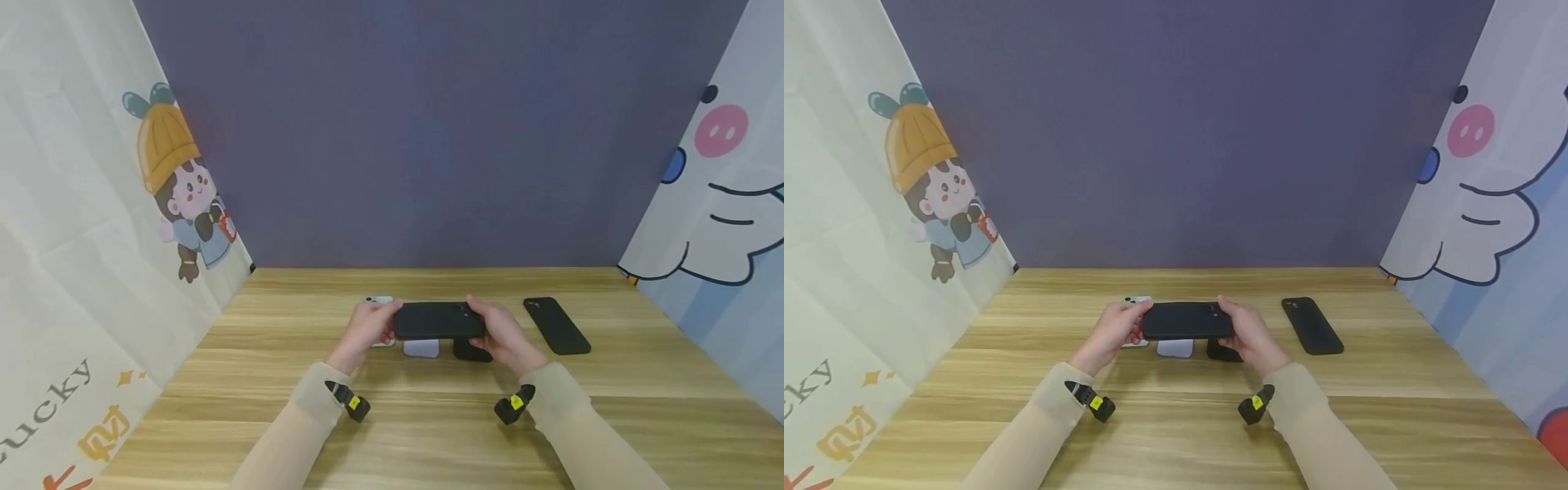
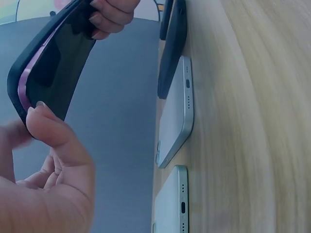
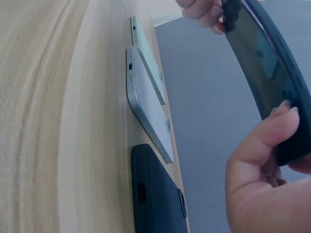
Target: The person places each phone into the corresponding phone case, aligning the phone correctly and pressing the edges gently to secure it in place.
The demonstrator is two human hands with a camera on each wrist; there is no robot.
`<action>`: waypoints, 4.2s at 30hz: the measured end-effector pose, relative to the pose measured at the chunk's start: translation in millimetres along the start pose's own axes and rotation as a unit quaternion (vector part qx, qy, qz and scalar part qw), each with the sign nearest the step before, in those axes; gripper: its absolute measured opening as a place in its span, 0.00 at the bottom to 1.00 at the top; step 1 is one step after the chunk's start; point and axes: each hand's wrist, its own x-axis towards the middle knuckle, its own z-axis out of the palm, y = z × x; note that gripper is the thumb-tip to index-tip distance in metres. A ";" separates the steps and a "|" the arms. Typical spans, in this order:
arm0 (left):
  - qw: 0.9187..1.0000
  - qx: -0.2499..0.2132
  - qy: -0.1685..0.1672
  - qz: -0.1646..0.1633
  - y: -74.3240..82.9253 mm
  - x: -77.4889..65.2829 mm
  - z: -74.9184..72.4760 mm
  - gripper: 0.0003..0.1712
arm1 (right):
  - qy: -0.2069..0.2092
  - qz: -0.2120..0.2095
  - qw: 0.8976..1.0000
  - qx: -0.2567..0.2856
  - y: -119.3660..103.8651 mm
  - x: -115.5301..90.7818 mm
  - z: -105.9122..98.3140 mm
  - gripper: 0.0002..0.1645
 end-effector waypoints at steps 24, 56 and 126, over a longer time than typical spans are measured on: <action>0.999 -0.034 0.007 -0.017 -1.3 -2.1 1.1 0.19 | -0.004 0.014 1.000 0.000 5.1 0.7 -0.1 0.21; 0.987 -0.066 -0.118 -0.087 -0.4 -9.3 -3.7 0.23 | 0.013 0.002 0.999 0.043 4.7 -1.4 -4.3 0.20; 0.882 0.423 -0.174 0.110 34.5 -27.9 13.0 0.45 | -0.064 0.008 0.996 -0.069 11.8 4.1 3.2 0.20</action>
